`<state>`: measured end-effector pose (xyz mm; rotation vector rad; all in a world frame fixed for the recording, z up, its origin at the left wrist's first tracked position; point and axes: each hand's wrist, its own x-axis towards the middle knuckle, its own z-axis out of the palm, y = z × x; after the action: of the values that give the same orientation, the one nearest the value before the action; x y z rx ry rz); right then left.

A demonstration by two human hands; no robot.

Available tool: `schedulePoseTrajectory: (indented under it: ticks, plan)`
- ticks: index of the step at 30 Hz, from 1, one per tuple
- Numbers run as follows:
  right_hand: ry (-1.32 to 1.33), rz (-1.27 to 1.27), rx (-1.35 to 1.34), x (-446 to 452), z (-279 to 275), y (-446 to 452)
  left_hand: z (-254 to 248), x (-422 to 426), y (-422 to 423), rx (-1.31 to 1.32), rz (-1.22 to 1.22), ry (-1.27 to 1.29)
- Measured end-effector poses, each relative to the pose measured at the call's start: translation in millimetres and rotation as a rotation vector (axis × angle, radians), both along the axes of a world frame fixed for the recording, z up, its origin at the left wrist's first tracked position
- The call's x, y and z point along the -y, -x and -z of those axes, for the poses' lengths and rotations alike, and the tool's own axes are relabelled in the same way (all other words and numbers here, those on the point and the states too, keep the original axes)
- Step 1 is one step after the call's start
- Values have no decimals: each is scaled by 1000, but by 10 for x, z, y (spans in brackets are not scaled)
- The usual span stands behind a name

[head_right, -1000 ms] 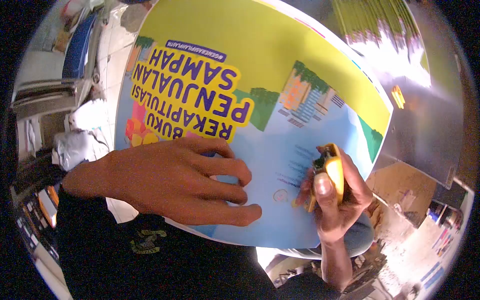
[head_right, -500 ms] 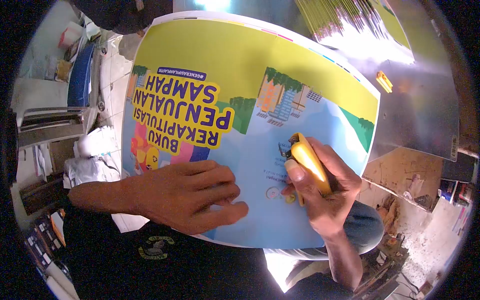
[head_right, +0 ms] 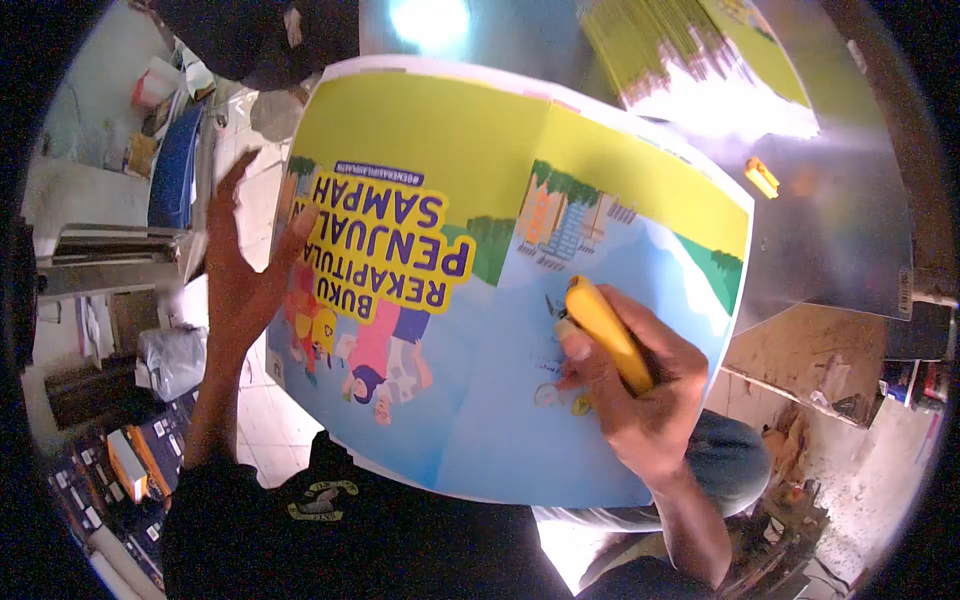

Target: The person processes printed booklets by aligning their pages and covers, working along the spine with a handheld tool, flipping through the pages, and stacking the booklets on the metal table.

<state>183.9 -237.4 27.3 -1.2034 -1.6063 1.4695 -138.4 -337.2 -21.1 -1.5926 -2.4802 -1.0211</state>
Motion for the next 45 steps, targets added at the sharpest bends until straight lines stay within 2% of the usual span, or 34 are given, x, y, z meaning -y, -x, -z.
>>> schedulePoseTrajectory:
  ticks: [1, 3, 5, 7, 9, 10, 12, 13, 14, 17, 19, 21, 22, 23, 25, 29, 31, 35, 37, 39, 41, 43, 45]
  plan:
    - [33, -49, 18, -20, -28, -15, 128, 30, 63, 206, -72, 63]
    - [25, -79, 21, -116, -107, -51, 199, 22, 169, 878, -154, 142]
    - [-190, -196, 180, -236, -224, -127, 338, 71, 399, 1064, -148, 234]
    - [-205, -155, 379, -476, -461, -179, 177, 100, 406, 1259, 8, 102]
    - [-295, -69, 482, -806, -540, -302, 3, 88, 461, 1277, 111, 101]
    - [-330, -33, 513, -971, -547, -386, -62, 59, 408, 1248, 110, 62]
    - [-648, 2, 572, -1342, -293, -642, -224, 26, 383, 1050, 166, 72]
    - [-669, 25, 561, -1443, -210, -712, -298, 6, 354, 916, 168, 68]
    - [-754, 22, 612, -1526, -131, -783, -289, 22, 388, 898, 190, 57]
    - [-870, 32, 637, -1622, 33, -907, -150, 317, 947, 710, 143, -196]
    - [-915, 81, 757, -1671, 128, -999, -104, 625, 1655, 663, 228, -359]
    - [-842, 76, 857, -1701, 134, -1068, -252, 622, 2071, 714, 290, -496]
    - [-1142, -20, 748, -1700, 132, -1058, -392, 618, 2242, 777, 355, -557]
    - [-817, 60, 922, -1634, 81, -1047, -545, 613, 2427, 872, 435, -595]
    - [-794, 75, 950, -1635, 150, -1069, -1010, 434, 2499, 79, 221, -694]
    - [-756, 120, 971, -1576, 110, -1029, -2075, 118, 2486, 41, 74, -618]
    - [-756, 107, 961, -1569, 102, -1027, -2340, -143, 2753, -94, -62, -574]
    - [-834, 32, 840, -1561, 70, -1048, -2639, -1203, 2332, -534, 165, -602]
    - [-749, 37, 814, -1554, -3, -1028, -2616, -1615, 1511, -661, 447, -600]
    - [-793, 27, 820, -1591, 58, -1062, -2643, -1947, 927, -689, 701, -526]
    - [-823, 47, 841, -1587, 62, -1073, -2717, -2228, 476, -589, 904, -355]
    - [-796, 57, 853, -1579, 49, -1063, -2825, -2523, 259, -608, 893, -246]
    - [-759, 43, 871, -1591, 15, -1059, -3024, -2771, 45, -668, 781, -61]
